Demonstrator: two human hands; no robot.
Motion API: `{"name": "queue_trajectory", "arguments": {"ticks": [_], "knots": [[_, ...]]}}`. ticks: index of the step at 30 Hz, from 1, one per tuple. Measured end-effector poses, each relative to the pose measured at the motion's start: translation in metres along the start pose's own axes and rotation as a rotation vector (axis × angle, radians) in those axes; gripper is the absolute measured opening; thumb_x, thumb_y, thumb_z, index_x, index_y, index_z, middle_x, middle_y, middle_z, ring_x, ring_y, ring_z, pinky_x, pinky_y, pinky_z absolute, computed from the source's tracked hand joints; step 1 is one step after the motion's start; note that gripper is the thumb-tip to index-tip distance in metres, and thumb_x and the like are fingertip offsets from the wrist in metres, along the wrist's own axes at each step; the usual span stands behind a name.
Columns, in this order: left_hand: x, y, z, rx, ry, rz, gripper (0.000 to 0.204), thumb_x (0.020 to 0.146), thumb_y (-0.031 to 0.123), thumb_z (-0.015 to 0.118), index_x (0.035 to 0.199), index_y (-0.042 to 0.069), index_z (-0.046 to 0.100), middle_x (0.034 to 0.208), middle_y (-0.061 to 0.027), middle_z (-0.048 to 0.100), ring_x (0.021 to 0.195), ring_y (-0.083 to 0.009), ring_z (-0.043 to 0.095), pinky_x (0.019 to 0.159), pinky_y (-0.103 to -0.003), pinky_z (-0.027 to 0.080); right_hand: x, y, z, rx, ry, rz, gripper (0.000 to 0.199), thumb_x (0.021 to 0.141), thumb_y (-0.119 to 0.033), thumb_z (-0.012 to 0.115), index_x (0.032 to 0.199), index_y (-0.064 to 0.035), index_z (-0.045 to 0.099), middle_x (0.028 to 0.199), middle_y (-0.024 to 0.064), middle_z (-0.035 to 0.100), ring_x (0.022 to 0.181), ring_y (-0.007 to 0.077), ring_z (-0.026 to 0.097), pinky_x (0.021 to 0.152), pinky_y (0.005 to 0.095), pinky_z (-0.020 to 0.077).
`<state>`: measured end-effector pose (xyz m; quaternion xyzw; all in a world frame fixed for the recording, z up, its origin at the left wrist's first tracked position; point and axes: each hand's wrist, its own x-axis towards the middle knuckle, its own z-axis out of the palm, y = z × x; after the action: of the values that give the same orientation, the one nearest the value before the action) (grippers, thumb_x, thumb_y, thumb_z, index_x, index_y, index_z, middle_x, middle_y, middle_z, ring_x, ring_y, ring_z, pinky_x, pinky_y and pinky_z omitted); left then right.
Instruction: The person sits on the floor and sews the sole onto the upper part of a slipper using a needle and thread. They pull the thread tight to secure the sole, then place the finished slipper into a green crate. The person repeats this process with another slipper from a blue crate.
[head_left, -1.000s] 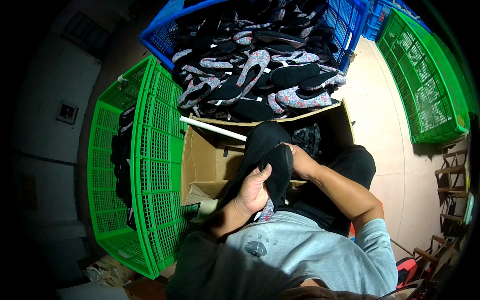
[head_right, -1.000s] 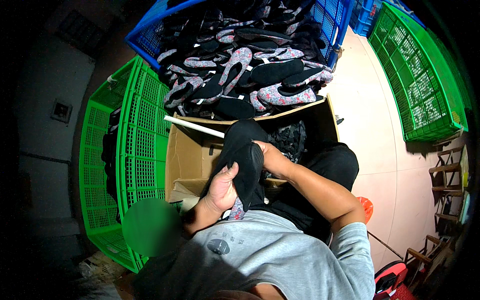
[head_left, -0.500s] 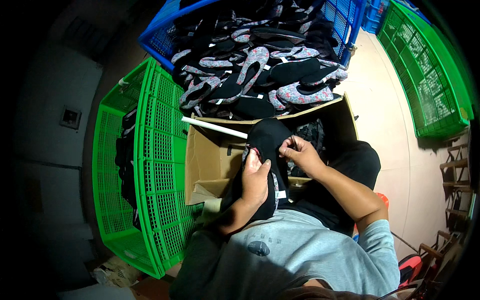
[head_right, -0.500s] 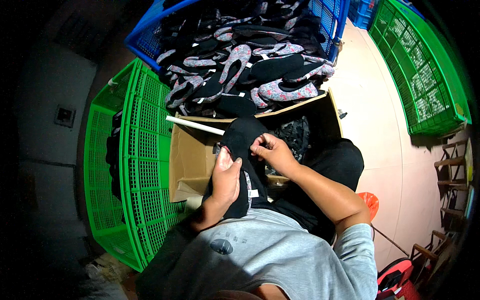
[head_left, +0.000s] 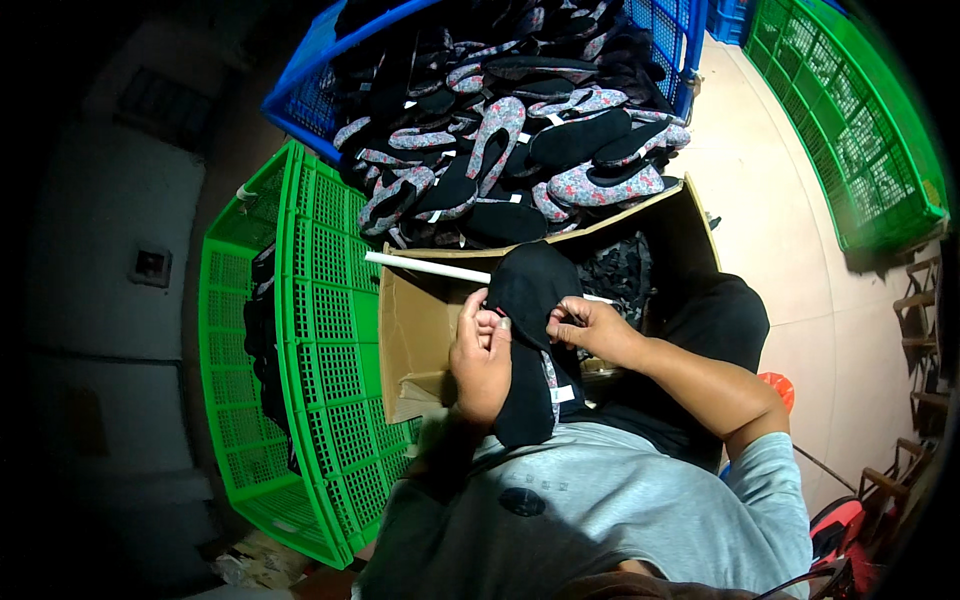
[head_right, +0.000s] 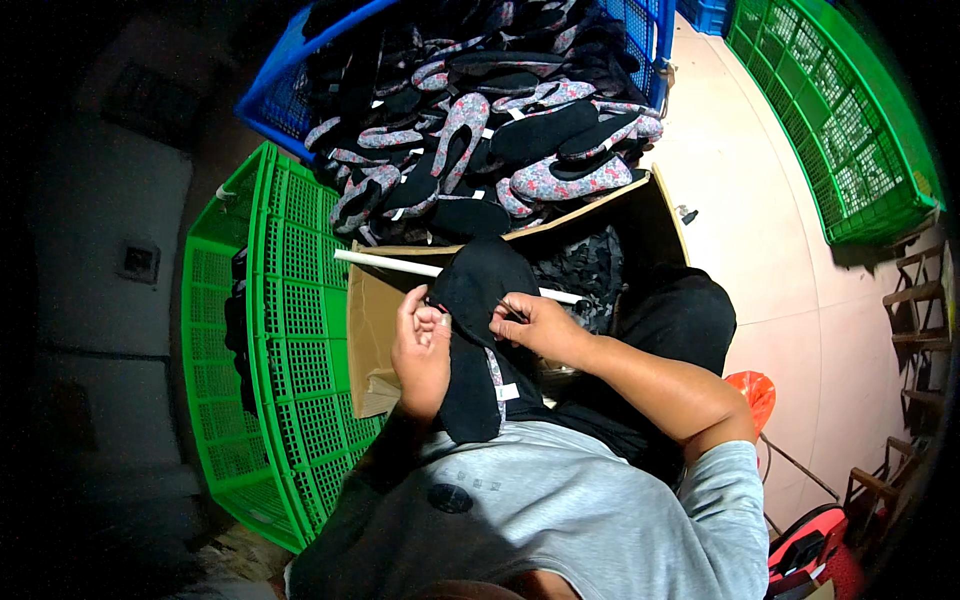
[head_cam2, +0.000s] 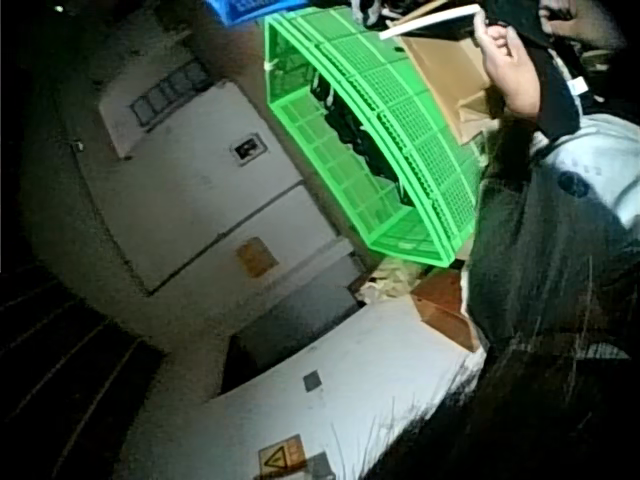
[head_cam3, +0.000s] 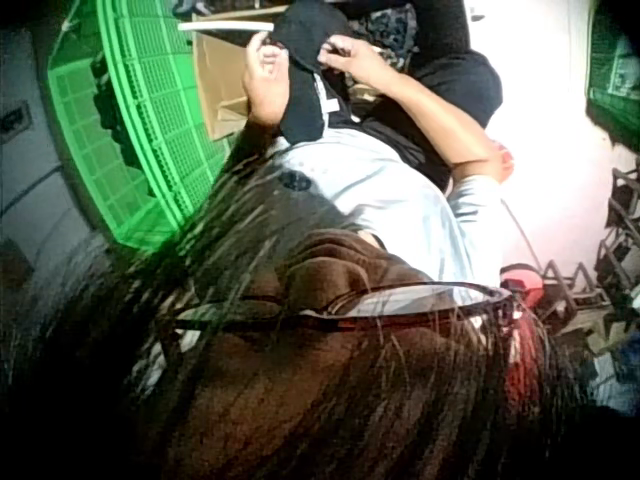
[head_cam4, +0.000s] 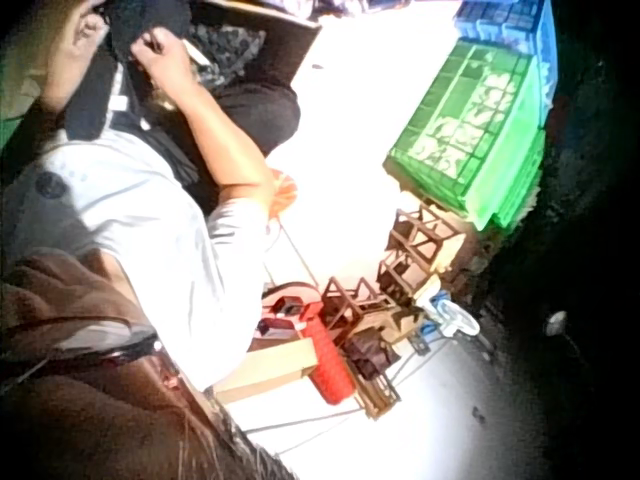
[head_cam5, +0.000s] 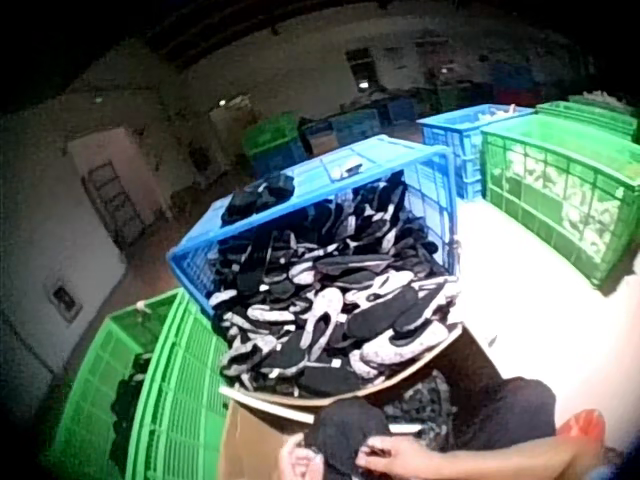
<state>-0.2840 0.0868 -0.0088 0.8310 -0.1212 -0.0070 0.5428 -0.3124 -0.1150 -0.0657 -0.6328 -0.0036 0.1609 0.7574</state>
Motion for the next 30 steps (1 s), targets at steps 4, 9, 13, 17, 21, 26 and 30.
{"name": "queue_trajectory", "arguments": {"ticks": [4,9,13,17,21,26,30], "knots": [[0.028,0.010,-0.022,0.480,-0.065,0.412,0.035,0.082,-0.004,0.064,0.116,0.005,0.067,0.110,-0.0149,0.061,0.100,-0.0320,0.061,0.088,-0.039,0.051,-0.002,-0.005,0.000,-0.106,0.004,-0.038,0.017,0.094,-0.016,0.071,0.097,-0.0020,0.061,0.086,0.0017,0.063,0.077,0.0083,0.058,0.069,0.0255,0.0489],[0.045,0.007,-0.043,0.438,-0.347,0.418,0.029,0.080,0.000,0.068,0.109,0.004,0.068,0.113,-0.0127,0.063,0.105,-0.0333,0.062,0.091,-0.041,0.050,-0.005,-0.008,0.001,-0.367,0.023,-0.150,0.031,0.088,-0.029,0.077,0.093,-0.0022,0.062,0.083,0.0091,0.065,0.073,0.0170,0.060,0.069,0.0332,0.0494],[0.060,0.002,-0.057,0.288,-0.503,0.303,0.025,0.078,-0.004,0.068,0.102,0.002,0.069,0.104,-0.0110,0.063,0.100,-0.0281,0.063,0.088,-0.035,0.050,-0.007,-0.009,0.000,-0.471,0.019,-0.121,0.036,0.086,-0.034,0.077,0.096,-0.0033,0.062,0.086,0.0122,0.069,0.080,0.0242,0.067,0.072,0.0354,0.0514],[0.072,-0.004,-0.063,0.219,-0.612,0.209,0.026,0.075,-0.008,0.068,0.099,0.001,0.067,0.098,-0.0089,0.061,0.097,-0.0232,0.062,0.089,-0.032,0.049,-0.008,-0.007,-0.002,-0.537,-0.002,-0.116,0.036,0.088,-0.037,0.073,0.098,-0.0043,0.063,0.088,0.0151,0.070,0.083,0.0313,0.068,0.073,0.0399,0.0523],[0.073,-0.011,-0.050,0.326,-0.486,0.424,0.020,0.073,-0.009,0.066,0.091,0.001,0.062,0.093,-0.0087,0.058,0.089,-0.0236,0.061,0.079,-0.032,0.049,-0.008,-0.004,-0.002,-0.564,-0.019,-0.105,0.036,0.089,-0.039,0.070,0.100,-0.0055,0.064,0.090,0.0176,0.070,0.085,0.0361,0.068,0.074,0.0434,0.0522],[0.062,-0.024,-0.032,0.345,-0.280,0.573,0.019,0.072,-0.008,0.064,0.086,0.002,0.058,0.085,-0.0099,0.054,0.079,-0.0245,0.056,0.071,-0.033,0.046,-0.006,-0.004,0.000,-0.592,-0.020,-0.062,0.033,0.089,-0.037,0.069,0.100,-0.0063,0.064,0.091,0.0180,0.070,0.086,0.0373,0.068,0.074,0.0448,0.0522],[0.054,-0.013,-0.031,0.222,-0.359,0.445,0.019,0.071,-0.006,0.066,0.086,0.002,0.059,0.083,-0.0095,0.054,0.076,-0.0229,0.056,0.070,-0.030,0.046,-0.008,0.000,0.000,-0.588,-0.016,-0.066,0.029,0.088,-0.034,0.069,0.099,-0.0075,0.065,0.091,0.0177,0.070,0.086,0.0374,0.068,0.075,0.0450,0.0523]]}}
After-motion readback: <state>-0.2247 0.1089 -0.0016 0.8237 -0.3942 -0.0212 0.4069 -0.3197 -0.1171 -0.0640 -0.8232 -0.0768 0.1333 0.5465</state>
